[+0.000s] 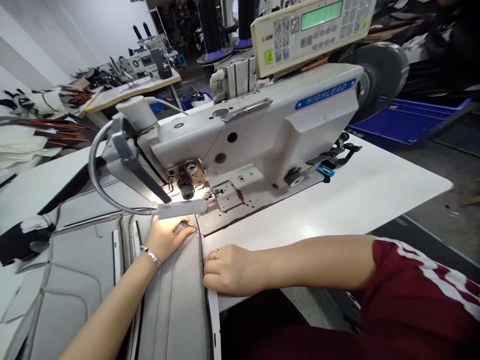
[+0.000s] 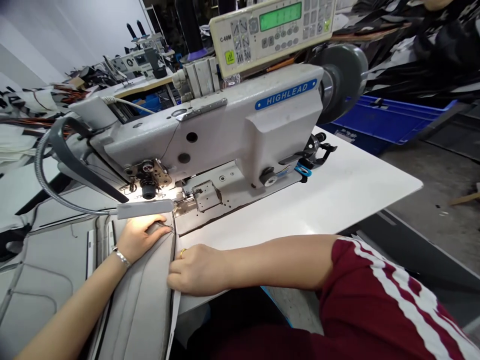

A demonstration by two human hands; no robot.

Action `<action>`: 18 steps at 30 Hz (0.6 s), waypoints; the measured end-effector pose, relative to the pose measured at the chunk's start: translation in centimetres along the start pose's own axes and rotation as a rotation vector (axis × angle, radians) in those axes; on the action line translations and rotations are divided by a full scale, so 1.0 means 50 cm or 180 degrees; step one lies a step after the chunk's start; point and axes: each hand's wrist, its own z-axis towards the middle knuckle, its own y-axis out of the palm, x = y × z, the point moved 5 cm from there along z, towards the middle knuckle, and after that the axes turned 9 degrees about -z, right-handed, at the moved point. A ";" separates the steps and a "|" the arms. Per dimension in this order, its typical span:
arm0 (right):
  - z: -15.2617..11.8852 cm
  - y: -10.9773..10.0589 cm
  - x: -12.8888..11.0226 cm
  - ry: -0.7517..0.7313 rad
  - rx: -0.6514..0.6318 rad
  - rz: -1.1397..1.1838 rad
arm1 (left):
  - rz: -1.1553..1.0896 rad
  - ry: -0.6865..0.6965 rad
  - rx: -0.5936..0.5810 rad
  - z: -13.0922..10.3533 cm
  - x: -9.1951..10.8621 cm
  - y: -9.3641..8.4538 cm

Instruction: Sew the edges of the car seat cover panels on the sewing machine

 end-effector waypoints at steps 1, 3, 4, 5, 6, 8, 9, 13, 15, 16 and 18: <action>-0.002 -0.005 -0.009 -0.0169 0.0030 0.0121 | 0.0161 -0.0015 -0.0006 -0.002 0.009 -0.004; -0.004 -0.013 -0.024 -0.0435 0.0071 0.0296 | 0.0526 -0.0085 -0.0083 -0.012 0.032 -0.011; -0.004 -0.014 -0.031 -0.0520 0.0050 0.0331 | 0.0658 -0.0116 -0.0156 -0.021 0.044 -0.013; -0.005 -0.014 -0.037 -0.0579 -0.0007 0.0330 | 0.0713 -0.0127 -0.0252 -0.033 0.055 -0.014; -0.006 -0.012 -0.043 -0.0610 -0.0095 0.0308 | 0.0688 -0.0120 -0.0347 -0.046 0.064 -0.014; -0.008 -0.005 -0.052 -0.0612 -0.0380 0.0251 | 0.0499 -0.0087 -0.0435 -0.074 0.073 -0.012; -0.010 -0.002 -0.056 -0.0596 -0.0545 0.0258 | 0.0378 -0.0073 -0.0419 -0.087 0.074 -0.012; -0.017 -0.002 -0.071 -0.0517 -0.0829 0.0459 | 0.0050 -0.0102 -0.0165 -0.112 0.063 -0.015; -0.018 -0.006 -0.077 -0.0463 -0.0669 0.0412 | 0.0089 -0.0132 -0.0150 -0.106 0.063 -0.017; -0.018 -0.008 -0.081 -0.0458 -0.0548 0.0334 | 0.0172 -0.0165 -0.0196 -0.099 0.063 -0.017; -0.017 -0.011 -0.090 -0.0490 -0.0266 0.0173 | 0.0362 -0.0257 -0.0352 -0.081 0.064 -0.017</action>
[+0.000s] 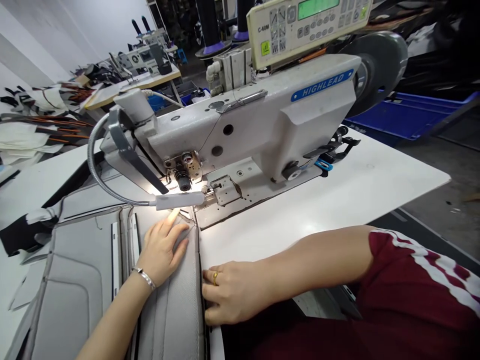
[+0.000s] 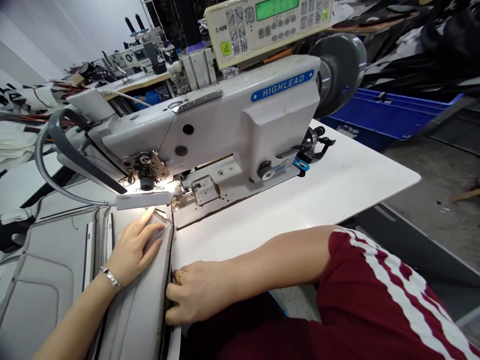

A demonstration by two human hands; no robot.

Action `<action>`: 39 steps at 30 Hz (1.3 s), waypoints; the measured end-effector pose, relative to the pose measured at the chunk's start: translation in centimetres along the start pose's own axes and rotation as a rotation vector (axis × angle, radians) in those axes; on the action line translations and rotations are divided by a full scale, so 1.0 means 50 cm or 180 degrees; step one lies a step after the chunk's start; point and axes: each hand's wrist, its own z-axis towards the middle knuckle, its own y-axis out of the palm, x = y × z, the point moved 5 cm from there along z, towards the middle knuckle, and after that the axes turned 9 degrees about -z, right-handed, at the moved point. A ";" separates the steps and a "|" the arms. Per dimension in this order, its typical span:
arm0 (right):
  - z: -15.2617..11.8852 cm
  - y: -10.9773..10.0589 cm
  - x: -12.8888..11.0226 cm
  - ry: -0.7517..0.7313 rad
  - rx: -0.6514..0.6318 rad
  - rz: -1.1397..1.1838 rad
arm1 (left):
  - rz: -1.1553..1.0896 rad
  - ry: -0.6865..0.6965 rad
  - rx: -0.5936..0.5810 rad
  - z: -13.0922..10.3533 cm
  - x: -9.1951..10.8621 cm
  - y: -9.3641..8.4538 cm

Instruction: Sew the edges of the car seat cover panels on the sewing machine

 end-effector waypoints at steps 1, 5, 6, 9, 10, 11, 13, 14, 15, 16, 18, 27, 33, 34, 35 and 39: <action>0.001 -0.001 -0.004 -0.0032 0.0138 -0.0075 | 0.0070 -0.0055 -0.0081 0.010 0.000 -0.001; 0.003 -0.010 -0.007 -0.0105 0.0491 -0.0193 | 0.0031 -0.0150 -0.0148 0.041 -0.009 -0.002; 0.004 -0.012 -0.006 -0.0105 0.0522 -0.0189 | -0.0037 -0.0110 -0.0115 0.044 -0.011 -0.002; 0.006 -0.015 -0.003 -0.0090 0.0560 -0.0121 | -0.0400 0.0120 0.0058 0.044 -0.017 0.000; 0.006 -0.016 -0.003 -0.0087 0.0576 -0.0092 | -0.0544 0.0197 0.0118 0.042 -0.019 0.002; 0.007 -0.016 -0.004 -0.0088 0.0589 -0.0073 | -0.0668 0.0251 0.0189 0.041 -0.022 0.003; 0.008 -0.014 -0.004 -0.0082 0.0587 -0.0095 | -0.0810 0.0303 0.0321 0.042 -0.029 0.005; 0.009 -0.013 -0.004 -0.0072 0.0569 -0.0132 | -0.0830 0.0308 0.0383 0.044 -0.033 0.005; 0.010 -0.012 -0.003 -0.0058 0.0544 -0.0177 | -0.0828 0.0308 0.0437 0.048 -0.036 0.005; 0.011 -0.011 -0.001 -0.0035 0.0518 -0.0223 | -0.0826 0.0309 0.0460 0.052 -0.040 0.005; 0.014 -0.010 0.004 0.0012 0.0461 -0.0307 | -0.0886 0.0349 0.0380 0.063 -0.045 0.007; 0.020 0.002 0.027 0.0148 0.0380 -0.0454 | -0.0867 0.0282 0.0133 0.093 -0.072 0.014; 0.023 0.023 0.037 0.0223 0.0055 -0.0453 | -0.0579 0.0323 0.0442 0.105 -0.081 0.014; 0.022 0.025 0.040 0.0261 0.0059 -0.0448 | -0.0491 0.0345 0.0497 0.109 -0.081 0.015; 0.020 0.025 0.043 0.0311 0.0094 -0.0440 | -0.0399 0.0357 0.0553 0.113 -0.082 0.015; 0.014 0.016 0.048 0.0426 0.0386 -0.0377 | -0.0172 0.0375 0.0691 0.119 -0.067 0.014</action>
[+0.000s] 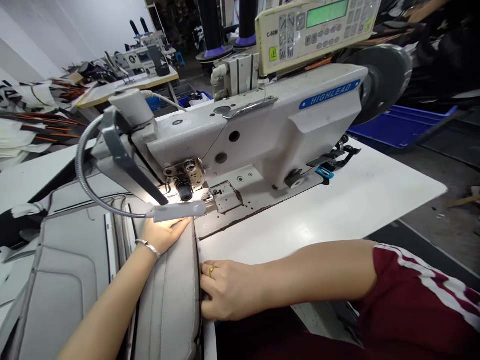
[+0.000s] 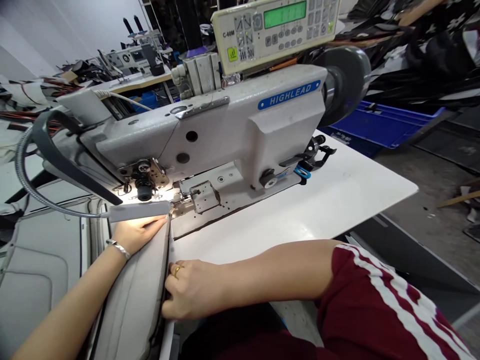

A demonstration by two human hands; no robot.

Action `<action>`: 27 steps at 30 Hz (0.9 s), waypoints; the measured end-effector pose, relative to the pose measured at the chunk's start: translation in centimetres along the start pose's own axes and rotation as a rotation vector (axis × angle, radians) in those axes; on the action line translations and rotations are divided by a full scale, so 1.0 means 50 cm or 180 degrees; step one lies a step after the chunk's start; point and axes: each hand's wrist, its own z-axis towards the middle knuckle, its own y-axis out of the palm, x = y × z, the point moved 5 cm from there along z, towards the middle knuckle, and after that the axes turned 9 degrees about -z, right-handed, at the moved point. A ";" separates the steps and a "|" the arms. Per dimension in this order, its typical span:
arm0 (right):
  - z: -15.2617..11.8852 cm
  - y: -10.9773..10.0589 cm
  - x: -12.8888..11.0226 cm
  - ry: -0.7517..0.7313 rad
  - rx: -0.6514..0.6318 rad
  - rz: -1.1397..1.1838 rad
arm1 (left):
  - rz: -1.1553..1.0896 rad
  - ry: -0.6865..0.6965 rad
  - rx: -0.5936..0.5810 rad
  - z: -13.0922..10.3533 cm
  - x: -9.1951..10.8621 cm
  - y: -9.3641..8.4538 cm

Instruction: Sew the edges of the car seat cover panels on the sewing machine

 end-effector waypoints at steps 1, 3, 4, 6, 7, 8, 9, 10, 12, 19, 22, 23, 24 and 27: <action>-0.001 -0.004 -0.001 -0.0016 0.0043 -0.0002 | 0.0037 -0.0026 -0.0019 -0.004 0.011 -0.002; -0.002 -0.012 -0.007 -0.0121 0.0097 -0.0055 | 0.0110 -0.0144 -0.0116 -0.026 0.045 -0.011; -0.002 -0.017 -0.011 -0.0190 0.0114 -0.0097 | 0.0121 -0.0193 -0.0181 -0.042 0.066 -0.017; -0.002 -0.023 -0.020 -0.0342 0.0129 -0.0162 | 0.0095 -0.0206 -0.0311 -0.082 0.111 -0.029; -0.002 -0.025 -0.024 -0.0404 0.0114 -0.0176 | 0.0066 -0.0167 -0.0362 -0.102 0.131 -0.033; -0.001 -0.025 -0.027 -0.0448 0.0088 -0.0186 | 0.0038 -0.0109 -0.0393 -0.120 0.147 -0.037; -0.001 -0.024 -0.029 -0.0468 0.0063 -0.0192 | 0.0028 -0.0058 -0.0406 -0.133 0.158 -0.039; -0.001 -0.023 -0.031 -0.0471 0.0034 -0.0183 | 0.0022 -0.0024 -0.0398 -0.143 0.163 -0.039; 0.001 -0.020 -0.030 -0.0444 -0.0026 -0.0143 | -0.0013 0.0012 -0.0371 -0.149 0.161 -0.036; 0.006 -0.011 -0.015 -0.0331 -0.0245 -0.0175 | 0.0060 0.0075 -0.0332 -0.115 0.124 -0.016; 0.004 -0.009 -0.013 -0.0311 -0.0166 -0.0185 | 0.0120 0.0123 -0.0297 -0.102 0.115 -0.014; 0.003 -0.007 -0.013 -0.0298 -0.0136 -0.0201 | 0.0133 0.0147 -0.0286 -0.097 0.112 -0.014; 0.002 -0.005 -0.013 -0.0286 -0.0112 -0.0215 | 0.0148 0.0170 -0.0272 -0.091 0.109 -0.013; 0.000 0.000 -0.014 -0.0235 -0.0083 -0.0219 | 0.0181 0.0232 -0.0258 -0.073 0.102 -0.010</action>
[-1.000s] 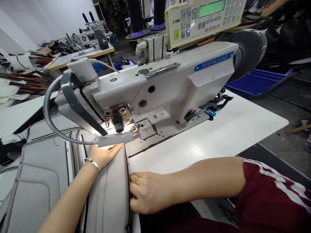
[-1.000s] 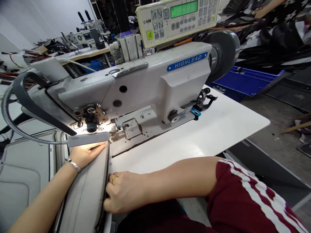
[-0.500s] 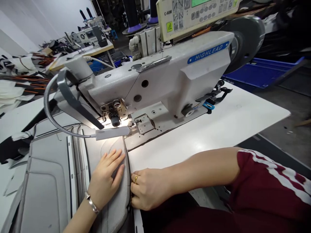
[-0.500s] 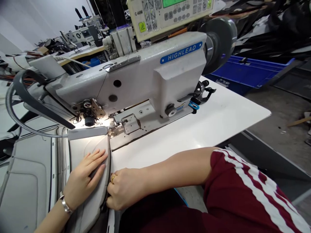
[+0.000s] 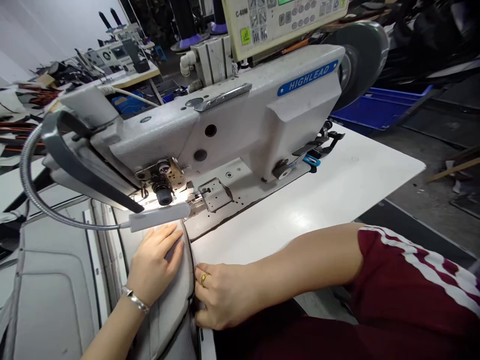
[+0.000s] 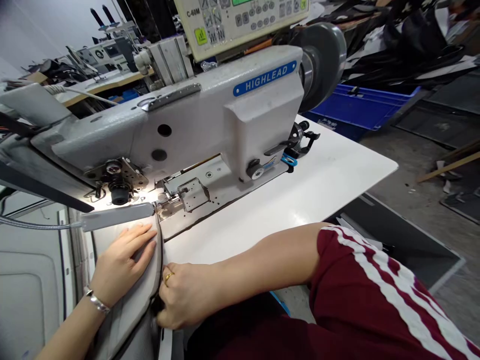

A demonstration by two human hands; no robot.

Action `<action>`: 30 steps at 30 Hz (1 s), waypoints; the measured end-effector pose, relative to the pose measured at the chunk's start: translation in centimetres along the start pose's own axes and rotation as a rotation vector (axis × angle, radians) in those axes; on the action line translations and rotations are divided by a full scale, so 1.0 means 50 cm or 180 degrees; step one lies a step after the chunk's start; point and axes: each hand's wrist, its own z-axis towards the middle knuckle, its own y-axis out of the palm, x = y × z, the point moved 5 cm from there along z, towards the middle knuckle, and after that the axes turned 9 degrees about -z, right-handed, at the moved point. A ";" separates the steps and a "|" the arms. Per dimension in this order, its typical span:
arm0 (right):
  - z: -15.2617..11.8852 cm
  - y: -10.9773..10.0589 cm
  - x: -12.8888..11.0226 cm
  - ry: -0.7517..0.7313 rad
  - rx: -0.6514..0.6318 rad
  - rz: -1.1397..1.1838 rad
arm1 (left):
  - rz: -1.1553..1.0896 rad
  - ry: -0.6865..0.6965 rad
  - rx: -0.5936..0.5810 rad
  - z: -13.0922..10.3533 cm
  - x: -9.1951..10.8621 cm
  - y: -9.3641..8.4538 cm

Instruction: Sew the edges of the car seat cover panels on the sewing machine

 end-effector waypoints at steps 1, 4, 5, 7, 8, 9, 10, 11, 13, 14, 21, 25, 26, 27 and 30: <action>0.000 0.002 0.000 0.0024 -0.0025 0.0000 | -0.0006 0.0003 0.0001 0.006 -0.002 0.000; 0.001 0.011 0.002 0.0091 -0.0200 -0.0024 | 0.0016 -0.0050 -0.0011 0.023 -0.010 0.001; 0.002 0.014 0.004 0.0125 -0.0279 -0.0029 | 0.0078 -0.0080 -0.0014 0.028 -0.013 0.002; 0.005 0.018 0.009 0.0200 -0.0410 0.0004 | 0.0266 -0.0144 -0.0073 0.037 -0.020 0.006; 0.006 0.019 0.011 0.0238 -0.0449 0.0040 | 0.0338 -0.0156 -0.0136 0.041 -0.024 0.010; 0.007 0.020 0.014 0.0276 -0.0477 0.0072 | 0.0376 -0.0158 -0.0212 0.045 -0.026 0.014; 0.008 0.020 0.016 0.0291 -0.0499 0.0094 | 0.0383 -0.0156 -0.0283 0.048 -0.027 0.017; 0.008 0.021 0.017 0.0284 -0.0506 0.0099 | 0.0370 -0.0158 -0.0320 0.050 -0.026 0.018; 0.007 0.021 0.018 0.0252 -0.0476 0.0046 | 0.0254 -0.0189 -0.0306 0.049 -0.017 0.010; 0.007 0.020 0.018 0.0239 -0.0421 0.0004 | 0.0162 -0.0210 -0.0298 0.046 -0.009 0.002; 0.003 0.017 0.017 0.0358 0.0027 -0.0136 | -0.0121 0.0296 -0.0606 -0.014 0.065 -0.050; 0.005 0.017 0.016 0.0308 -0.0087 -0.0083 | 0.0132 0.0365 -0.0592 -0.031 0.066 -0.036; 0.006 0.016 0.017 0.0302 -0.0107 -0.0063 | 0.0178 0.0370 -0.0549 -0.031 0.067 -0.031; 0.006 0.015 0.019 0.0319 -0.0123 -0.0034 | 0.0223 0.0381 -0.0486 -0.030 0.068 -0.026; 0.006 0.013 0.025 0.0398 -0.0144 0.0064 | 0.0373 0.0409 -0.0308 -0.026 0.071 -0.018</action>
